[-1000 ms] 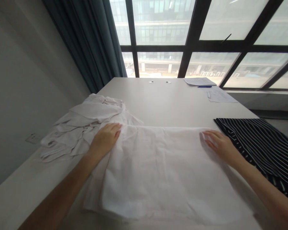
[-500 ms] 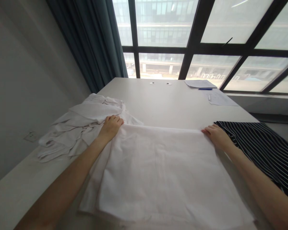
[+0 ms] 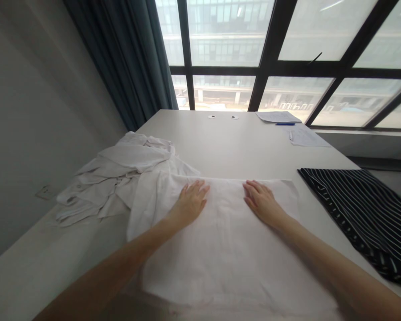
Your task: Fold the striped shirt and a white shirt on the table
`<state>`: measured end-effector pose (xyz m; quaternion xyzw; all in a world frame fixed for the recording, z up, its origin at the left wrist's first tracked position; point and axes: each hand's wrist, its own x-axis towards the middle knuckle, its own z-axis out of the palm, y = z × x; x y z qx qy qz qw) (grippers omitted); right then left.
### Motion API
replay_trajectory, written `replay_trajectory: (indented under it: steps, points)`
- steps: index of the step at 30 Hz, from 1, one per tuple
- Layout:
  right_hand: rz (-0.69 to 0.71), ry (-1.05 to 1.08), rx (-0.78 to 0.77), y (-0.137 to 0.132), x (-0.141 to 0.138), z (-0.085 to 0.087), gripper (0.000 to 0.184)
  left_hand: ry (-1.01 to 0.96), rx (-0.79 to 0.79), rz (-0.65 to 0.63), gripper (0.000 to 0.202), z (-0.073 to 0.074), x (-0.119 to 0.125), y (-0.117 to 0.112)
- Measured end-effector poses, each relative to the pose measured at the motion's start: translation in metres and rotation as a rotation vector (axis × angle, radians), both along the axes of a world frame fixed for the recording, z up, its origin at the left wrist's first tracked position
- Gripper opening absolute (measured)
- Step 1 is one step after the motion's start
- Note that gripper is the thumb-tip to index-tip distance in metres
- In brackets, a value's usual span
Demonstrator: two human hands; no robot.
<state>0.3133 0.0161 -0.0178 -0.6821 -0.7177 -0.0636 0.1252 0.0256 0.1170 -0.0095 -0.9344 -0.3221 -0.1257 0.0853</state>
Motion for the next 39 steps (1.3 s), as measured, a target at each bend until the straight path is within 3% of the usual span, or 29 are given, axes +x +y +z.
replay_trajectory:
  steps: [2, 5, 10, 14, 19, 24, 30, 36, 39]
  points:
    - [0.0, 0.009, -0.037, -0.005, -0.012, -0.007, 0.048, 0.034, -0.058, 0.005, 0.045, -0.007, 0.001, -0.007]
    - [-0.045, -0.014, -0.109, -0.012, -0.01, -0.01, 0.052, 0.065, -0.085, 0.041, 0.052, -0.01, -0.015, 0.004]
    - [-0.15, -0.064, -0.141, -0.023, 0.014, -0.01, 0.057, 0.101, -0.072, 0.106, 0.058, -0.008, -0.058, 0.039]
    - [-0.227, -0.077, -0.114, -0.034, 0.041, -0.02, 0.059, 0.052, -0.029, 0.153, 0.06, -0.012, -0.079, 0.051]
    - [-0.403, -0.013, 0.014, -0.044, 0.089, -0.032, 0.064, -0.013, 0.053, 0.207, 0.054, -0.015, -0.081, 0.048]
    - [-0.42, 0.271, 0.154, -0.037, 0.122, -0.031, 0.051, -0.047, 0.137, 0.258, 0.044, 0.003, -0.078, 0.059]
    - [-0.417, 0.446, 0.186, -0.03, 0.114, -0.02, 0.039, 0.008, 0.142, 0.282, 0.027, 0.024, -0.073, 0.08]
    - [-0.556, 0.605, 0.101, -0.022, 0.111, -0.009, 0.046, -0.02, 0.119, 0.308, 0.021, 0.023, -0.069, 0.085]
    - [-0.528, 0.566, 0.043, -0.022, 0.117, -0.001, 0.034, -0.03, 0.099, 0.273, 0.021, 0.022, -0.071, 0.085]
